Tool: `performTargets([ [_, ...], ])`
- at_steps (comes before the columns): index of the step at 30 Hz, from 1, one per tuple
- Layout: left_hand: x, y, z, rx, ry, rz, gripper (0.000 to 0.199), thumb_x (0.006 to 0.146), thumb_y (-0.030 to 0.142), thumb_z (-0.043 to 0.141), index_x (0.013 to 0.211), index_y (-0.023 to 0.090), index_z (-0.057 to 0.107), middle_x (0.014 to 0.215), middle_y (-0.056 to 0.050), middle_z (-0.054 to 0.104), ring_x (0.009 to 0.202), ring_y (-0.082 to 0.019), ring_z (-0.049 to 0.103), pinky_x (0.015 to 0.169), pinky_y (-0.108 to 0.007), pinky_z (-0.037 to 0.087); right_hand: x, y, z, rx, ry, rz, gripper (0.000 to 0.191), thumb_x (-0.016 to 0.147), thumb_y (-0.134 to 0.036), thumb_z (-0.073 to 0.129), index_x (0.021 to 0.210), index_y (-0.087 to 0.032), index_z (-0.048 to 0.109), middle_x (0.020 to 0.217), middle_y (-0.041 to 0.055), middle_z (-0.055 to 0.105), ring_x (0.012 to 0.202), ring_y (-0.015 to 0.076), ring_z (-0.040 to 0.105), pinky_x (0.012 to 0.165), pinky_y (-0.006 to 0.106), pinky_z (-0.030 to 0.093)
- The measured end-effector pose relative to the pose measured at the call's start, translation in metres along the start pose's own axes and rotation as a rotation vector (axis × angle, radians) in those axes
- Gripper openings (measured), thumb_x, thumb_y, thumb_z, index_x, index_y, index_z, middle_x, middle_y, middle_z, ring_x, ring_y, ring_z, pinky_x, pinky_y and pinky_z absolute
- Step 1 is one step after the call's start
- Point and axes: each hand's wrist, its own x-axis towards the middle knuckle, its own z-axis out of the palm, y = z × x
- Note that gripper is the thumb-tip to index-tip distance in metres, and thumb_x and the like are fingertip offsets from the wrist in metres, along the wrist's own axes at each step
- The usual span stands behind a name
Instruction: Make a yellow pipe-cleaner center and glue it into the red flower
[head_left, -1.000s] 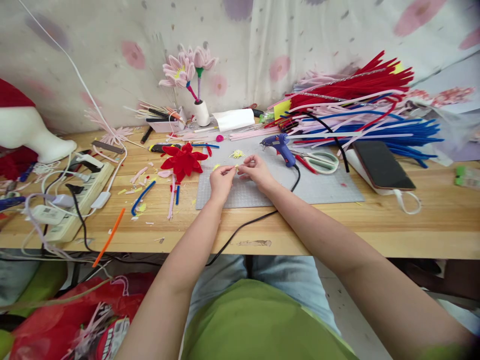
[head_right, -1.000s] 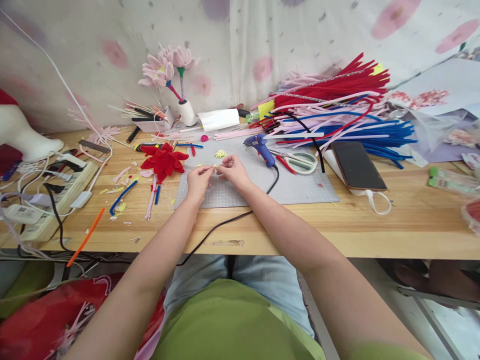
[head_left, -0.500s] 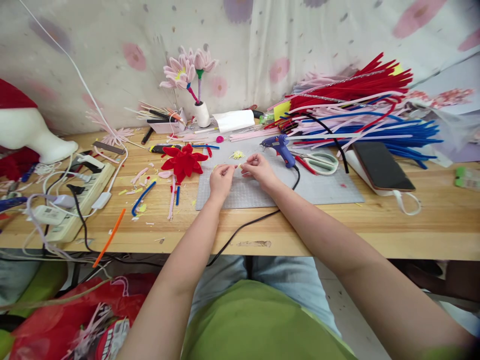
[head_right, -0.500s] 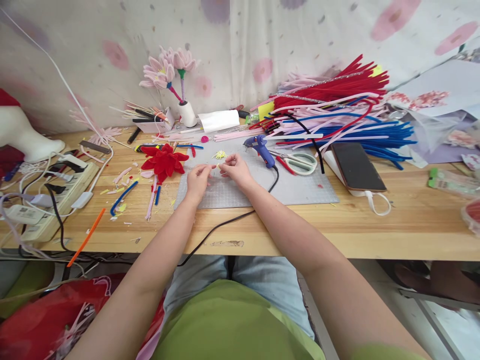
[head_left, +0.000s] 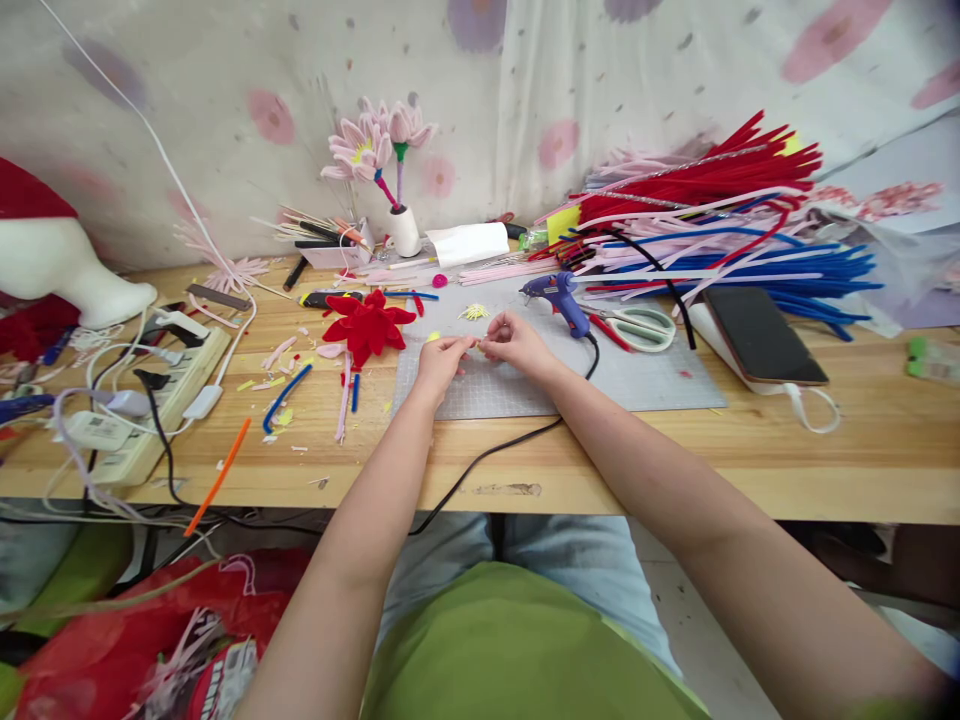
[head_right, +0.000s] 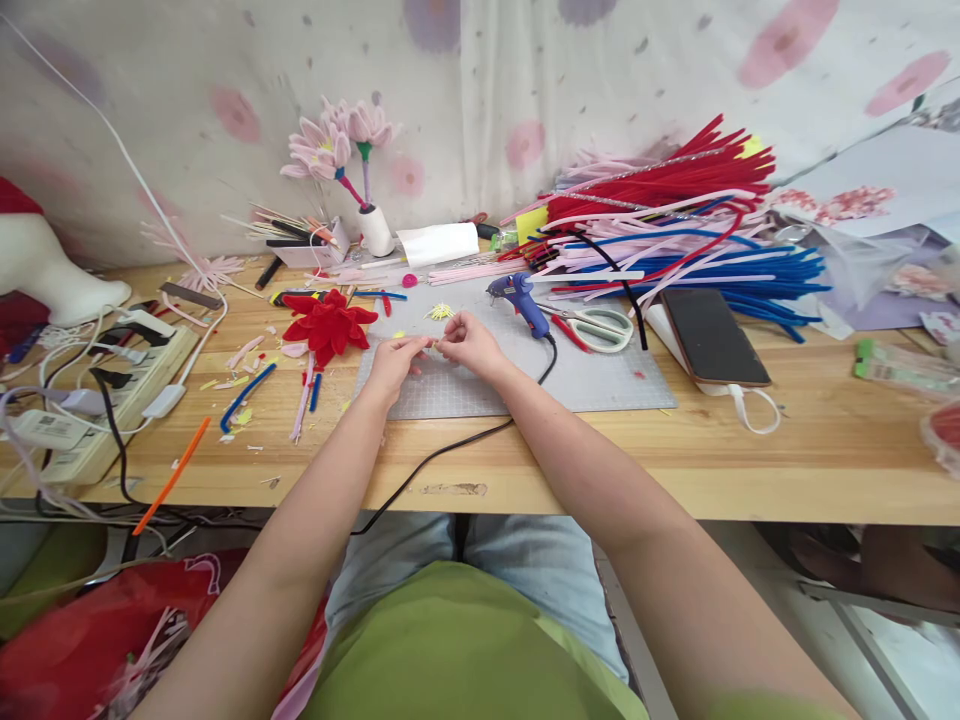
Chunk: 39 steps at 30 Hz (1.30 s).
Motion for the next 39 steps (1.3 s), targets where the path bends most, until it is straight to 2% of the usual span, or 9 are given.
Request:
performTargets([
  [6, 0.003, -0.002, -0.002, 0.021, -0.004, -0.059, 0.018, 0.059, 0.029, 0.070, 0.067, 0.013, 0.070, 0.067, -0.005, 0.064, 0.058, -0.009, 0.050, 0.041, -0.017, 0.033, -0.001, -0.003, 0.000, -0.017, -0.007, -0.001, 0.036, 0.055, -0.024, 0.071, 0.074, -0.019, 0.041, 0.055, -0.0075, 0.052, 0.048, 0.0061, 0.048, 0.047, 0.020, 0.040],
  [11, 0.004, -0.003, -0.003, 0.006, -0.013, -0.060, 0.019, 0.056, 0.028, 0.073, 0.068, 0.013, 0.070, 0.060, -0.003, 0.061, 0.055, -0.009, 0.049, 0.041, -0.018, 0.033, 0.000, -0.003, 0.001, -0.022, -0.006, -0.009, 0.036, 0.055, -0.024, 0.071, 0.074, -0.019, 0.041, 0.054, -0.0076, 0.051, 0.048, 0.0067, 0.048, 0.046, 0.020, 0.039],
  [16, 0.002, -0.003, -0.002, 0.008, -0.007, -0.051, 0.016, 0.059, 0.026, 0.073, 0.068, 0.014, 0.071, 0.058, -0.002, 0.060, 0.053, -0.008, 0.048, 0.041, -0.017, 0.031, 0.001, -0.001, 0.000, 0.004, -0.018, -0.014, 0.039, 0.054, -0.027, 0.073, 0.074, -0.020, 0.041, 0.054, -0.0071, 0.052, 0.049, 0.0077, 0.050, 0.048, 0.021, 0.041],
  [20, 0.003, -0.003, 0.000, -0.048, 0.036, -0.044, 0.013, 0.060, 0.025, 0.072, 0.066, 0.013, 0.069, 0.057, -0.001, 0.058, 0.052, -0.007, 0.047, 0.041, -0.018, 0.030, 0.003, -0.001, -0.003, 0.057, -0.037, -0.009, 0.043, 0.052, -0.031, 0.075, 0.077, -0.020, 0.042, 0.058, -0.0063, 0.056, 0.054, 0.0091, 0.054, 0.052, 0.023, 0.044],
  [25, 0.007, -0.002, 0.002, -0.113, 0.130, -0.049, 0.013, 0.064, 0.025, 0.070, 0.068, 0.013, 0.067, 0.055, 0.002, 0.055, 0.050, -0.005, 0.044, 0.042, -0.017, 0.028, 0.008, 0.001, -0.006, 0.132, -0.003, -0.005, 0.044, 0.052, -0.032, 0.075, 0.079, -0.020, 0.042, 0.059, -0.0070, 0.056, 0.055, 0.0085, 0.055, 0.057, 0.025, 0.046],
  [31, 0.010, -0.006, 0.003, -0.160, 0.148, -0.032, 0.014, 0.065, 0.026, 0.068, 0.071, 0.013, 0.067, 0.053, 0.003, 0.051, 0.047, -0.005, 0.039, 0.041, -0.017, 0.025, 0.007, 0.000, 0.004, 0.141, 0.011, -0.040, 0.044, 0.052, -0.035, 0.075, 0.079, -0.020, 0.043, 0.071, -0.0044, 0.058, 0.064, 0.0093, 0.056, 0.060, 0.026, 0.048],
  [39, 0.010, -0.008, 0.004, -0.162, 0.157, -0.023, 0.016, 0.065, 0.026, 0.067, 0.074, 0.014, 0.067, 0.052, 0.003, 0.049, 0.049, -0.004, 0.041, 0.041, -0.016, 0.024, 0.002, -0.003, 0.015, 0.026, 0.031, -0.089, 0.047, 0.055, -0.038, 0.073, 0.086, -0.021, 0.041, 0.073, -0.0028, 0.060, 0.069, 0.0116, 0.058, 0.067, 0.029, 0.047],
])
